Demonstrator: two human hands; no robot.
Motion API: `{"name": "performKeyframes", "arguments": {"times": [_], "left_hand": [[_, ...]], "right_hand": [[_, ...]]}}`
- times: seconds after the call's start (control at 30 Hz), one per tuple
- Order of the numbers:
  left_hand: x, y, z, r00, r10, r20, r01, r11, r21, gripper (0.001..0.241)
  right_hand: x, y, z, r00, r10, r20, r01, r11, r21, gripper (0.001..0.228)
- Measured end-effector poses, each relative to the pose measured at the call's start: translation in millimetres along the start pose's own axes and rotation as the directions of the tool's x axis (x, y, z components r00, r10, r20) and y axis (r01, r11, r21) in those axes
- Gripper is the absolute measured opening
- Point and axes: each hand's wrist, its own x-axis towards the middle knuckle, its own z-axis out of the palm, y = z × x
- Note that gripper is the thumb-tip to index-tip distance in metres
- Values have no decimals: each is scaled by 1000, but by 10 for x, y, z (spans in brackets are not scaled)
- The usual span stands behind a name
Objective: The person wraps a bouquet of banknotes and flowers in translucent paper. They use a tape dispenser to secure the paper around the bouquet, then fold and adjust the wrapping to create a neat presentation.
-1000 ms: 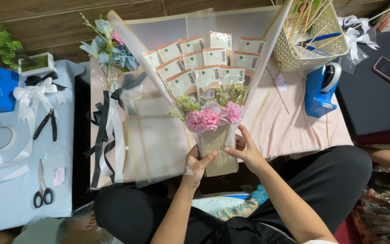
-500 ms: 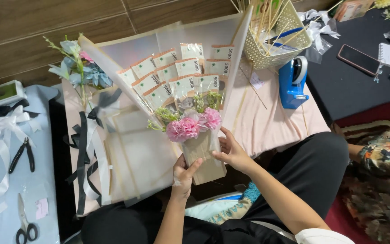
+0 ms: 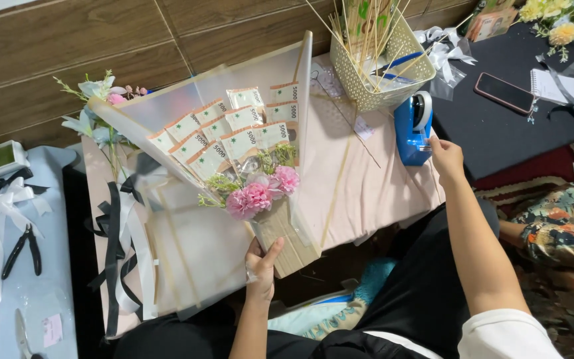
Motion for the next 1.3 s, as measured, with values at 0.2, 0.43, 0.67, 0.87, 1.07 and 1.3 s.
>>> {"name": "performKeyframes", "arguments": {"times": [0.2,0.43,0.67,0.87,1.07,1.3], "left_hand": [[6,2,12,1000,-27,-11,27,1000,-4,51],[-9,44,29,999,-37,-35,38,999,19,52],[29,15,-5,999,-21,-34,21,1000,-6,48],[23,51,1,1000,-16,-25,16,1000,-14,51],[-25,14,82,1000,9,-28,-6,995,101,77],[-143,207,163,1000,11,1,-11,996,91,77]], "right_hand": [[63,-63,27,998,42,50,-49,988,145,21],[-94,10,-52,998,-40,-56,51,976,212,22],[-147,407,30,1000,-13,-25,20,953,302,14],[-192,340,131,984,-61,-165,72,995,62,19],[106,1069,287,961,-222,-167,169,944,-285,8],[-1206,336,481,870,-439,225,410,897,164,59]]}}
